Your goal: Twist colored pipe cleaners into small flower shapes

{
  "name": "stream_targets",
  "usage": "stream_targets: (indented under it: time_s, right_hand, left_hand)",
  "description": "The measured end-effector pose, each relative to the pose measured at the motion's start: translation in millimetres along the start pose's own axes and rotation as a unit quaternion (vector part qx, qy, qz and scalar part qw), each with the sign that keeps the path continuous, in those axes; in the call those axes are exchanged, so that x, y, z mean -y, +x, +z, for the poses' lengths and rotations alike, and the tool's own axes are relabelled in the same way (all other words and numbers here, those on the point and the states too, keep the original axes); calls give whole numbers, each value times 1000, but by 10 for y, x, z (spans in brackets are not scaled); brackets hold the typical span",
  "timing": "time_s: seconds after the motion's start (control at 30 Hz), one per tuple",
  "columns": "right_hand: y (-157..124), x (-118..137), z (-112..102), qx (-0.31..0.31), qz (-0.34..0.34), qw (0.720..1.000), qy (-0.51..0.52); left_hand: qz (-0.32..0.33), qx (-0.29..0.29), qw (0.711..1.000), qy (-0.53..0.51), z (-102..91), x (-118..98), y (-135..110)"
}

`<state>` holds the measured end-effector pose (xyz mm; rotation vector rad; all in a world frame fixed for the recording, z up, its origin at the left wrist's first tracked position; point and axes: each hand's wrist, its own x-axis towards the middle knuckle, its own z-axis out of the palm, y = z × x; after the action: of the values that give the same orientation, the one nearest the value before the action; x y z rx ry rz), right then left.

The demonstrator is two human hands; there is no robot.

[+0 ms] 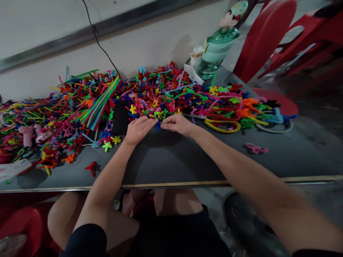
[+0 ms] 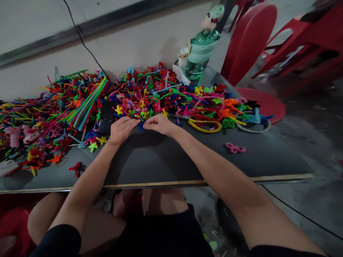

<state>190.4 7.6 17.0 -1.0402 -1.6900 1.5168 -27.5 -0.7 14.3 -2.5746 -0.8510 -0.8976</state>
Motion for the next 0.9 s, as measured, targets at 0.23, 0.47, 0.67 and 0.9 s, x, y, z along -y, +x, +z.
stream_targets:
  time_s: [0.23, 0.47, 0.67, 0.9]
  right_hand:
    - [14, -8, -114, 105, -24, 992, -59]
    - [-80, -74, 9, -54, -177, 882, -433]
    - [-171, -94, 158, -137, -259, 804, -517]
    - [-132, -139, 139, -220, -286, 800, -480]
  left_hand:
    - [79, 92, 992, -27, -95, -77, 80]
    - [-46, 196, 978, -54, 6, -202, 201]
    - [-424, 113, 839, -323, 154, -279, 216]
    - [-418, 60, 852, -311, 72, -231, 169]
